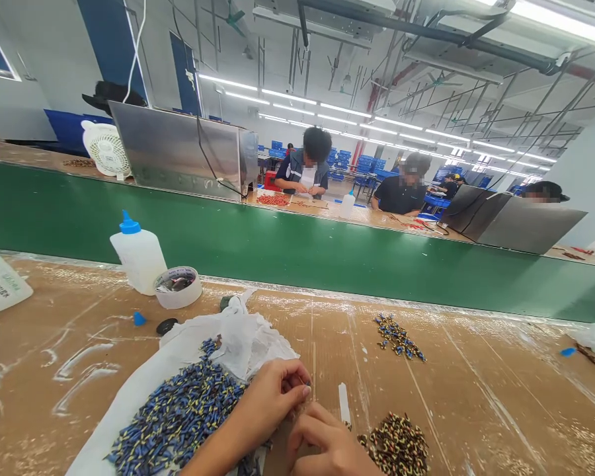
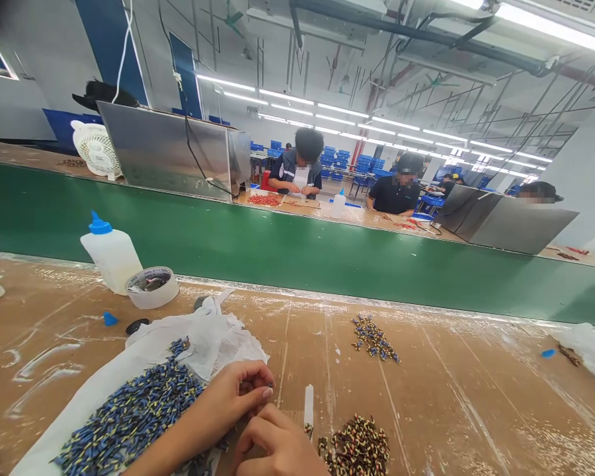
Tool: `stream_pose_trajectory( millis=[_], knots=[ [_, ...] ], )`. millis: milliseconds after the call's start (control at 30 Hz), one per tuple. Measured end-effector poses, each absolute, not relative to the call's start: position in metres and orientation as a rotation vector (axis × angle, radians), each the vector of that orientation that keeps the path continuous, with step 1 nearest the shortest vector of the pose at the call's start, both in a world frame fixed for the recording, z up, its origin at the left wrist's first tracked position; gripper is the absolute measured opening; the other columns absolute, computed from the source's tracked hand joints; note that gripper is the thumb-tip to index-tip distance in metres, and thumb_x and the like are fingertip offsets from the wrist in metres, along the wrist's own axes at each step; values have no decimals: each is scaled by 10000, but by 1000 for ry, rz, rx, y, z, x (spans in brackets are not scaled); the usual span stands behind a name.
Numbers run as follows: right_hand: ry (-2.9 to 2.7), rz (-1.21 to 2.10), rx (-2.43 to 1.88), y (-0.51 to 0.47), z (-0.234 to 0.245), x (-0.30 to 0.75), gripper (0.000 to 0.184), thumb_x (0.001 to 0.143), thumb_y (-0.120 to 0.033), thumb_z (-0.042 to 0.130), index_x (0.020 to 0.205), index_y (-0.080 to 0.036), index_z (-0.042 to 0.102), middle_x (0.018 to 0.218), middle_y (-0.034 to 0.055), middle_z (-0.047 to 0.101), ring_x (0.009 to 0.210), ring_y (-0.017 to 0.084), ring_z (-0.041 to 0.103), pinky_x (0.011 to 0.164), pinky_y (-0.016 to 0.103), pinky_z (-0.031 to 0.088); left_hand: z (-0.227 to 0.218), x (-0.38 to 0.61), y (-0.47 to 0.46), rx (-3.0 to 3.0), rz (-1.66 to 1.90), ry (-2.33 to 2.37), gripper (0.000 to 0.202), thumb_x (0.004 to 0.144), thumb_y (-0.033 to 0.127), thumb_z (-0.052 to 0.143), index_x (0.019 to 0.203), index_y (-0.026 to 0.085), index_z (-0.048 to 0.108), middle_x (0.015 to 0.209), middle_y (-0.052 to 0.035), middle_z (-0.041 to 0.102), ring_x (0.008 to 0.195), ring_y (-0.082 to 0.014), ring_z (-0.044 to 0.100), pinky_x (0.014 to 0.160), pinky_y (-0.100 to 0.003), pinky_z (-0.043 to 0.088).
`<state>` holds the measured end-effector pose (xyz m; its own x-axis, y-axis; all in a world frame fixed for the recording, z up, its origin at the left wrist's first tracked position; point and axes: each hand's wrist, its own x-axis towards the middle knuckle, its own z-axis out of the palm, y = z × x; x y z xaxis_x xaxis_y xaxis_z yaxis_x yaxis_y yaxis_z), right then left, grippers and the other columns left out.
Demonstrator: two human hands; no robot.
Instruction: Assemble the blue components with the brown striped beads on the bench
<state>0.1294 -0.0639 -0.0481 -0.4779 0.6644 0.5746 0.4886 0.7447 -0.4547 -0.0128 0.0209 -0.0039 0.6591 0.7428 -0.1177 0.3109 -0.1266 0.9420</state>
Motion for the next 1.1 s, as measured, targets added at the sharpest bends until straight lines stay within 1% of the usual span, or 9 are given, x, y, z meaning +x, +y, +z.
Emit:
stream_pose_trajectory(
  millis=[167,267,467,533,600,700,800,933,1100],
  knots=[
    [-2185,207,-916,-64,-45,130,329,813,-515,655,669,-219,674,782,-7,618,801,129,535,719,213,456,-1,-12,20,1759,443,895,130,734,212,549,784,137,642,630,15,575,605,-138,531,567,-226,372],
    [-2209,218,-920,-64,-41,135,353,821,-538,627,659,-229,684,765,-2,606,787,138,530,705,224,455,1,-12,20,1768,433,908,133,736,220,555,783,140,651,625,15,575,611,-137,518,568,-226,361],
    [-2165,634,-950,-71,-32,137,366,856,-532,580,707,-233,727,821,9,577,869,134,555,765,219,443,-3,-11,20,1695,427,848,138,730,240,578,801,144,647,660,6,599,630,-138,534,582,-225,386],
    [-2080,749,-970,-73,-30,135,381,836,-555,595,711,-222,732,814,10,568,854,137,558,772,233,438,-6,-10,21,1656,427,834,143,714,238,591,807,142,641,687,-3,618,649,-143,549,599,-230,410],
    [-1984,843,-973,-75,-27,135,372,815,-551,631,699,-212,726,795,8,564,805,133,554,731,235,434,-8,-9,22,1637,430,825,142,709,235,596,807,142,638,697,-6,626,656,-145,558,618,-237,426],
    [-1821,1002,-990,-78,-14,139,318,842,-463,656,694,-184,691,790,14,593,770,132,560,718,242,434,-9,-7,21,1642,454,827,131,710,230,597,798,143,640,693,-5,627,656,-141,563,625,-241,433],
    [-1609,1134,-1064,-78,-1,151,266,903,-383,599,749,-171,645,771,22,630,758,142,575,732,258,439,-9,-6,19,1615,437,810,129,726,242,600,803,145,637,686,-2,628,641,-135,575,618,-241,448],
    [-1270,1038,-1233,-67,-9,168,291,915,-422,557,776,-170,600,704,4,600,641,128,517,618,236,407,-12,-4,17,1512,379,792,161,742,275,608,828,139,620,655,2,617,576,-125,564,579,-254,472],
    [-997,894,-1327,-50,-36,174,319,894,-466,570,781,-168,584,714,-4,578,639,129,499,628,239,404,-15,0,16,1551,364,808,156,751,265,605,843,140,623,647,4,618,556,-114,548,561,-248,466]
  ],
)
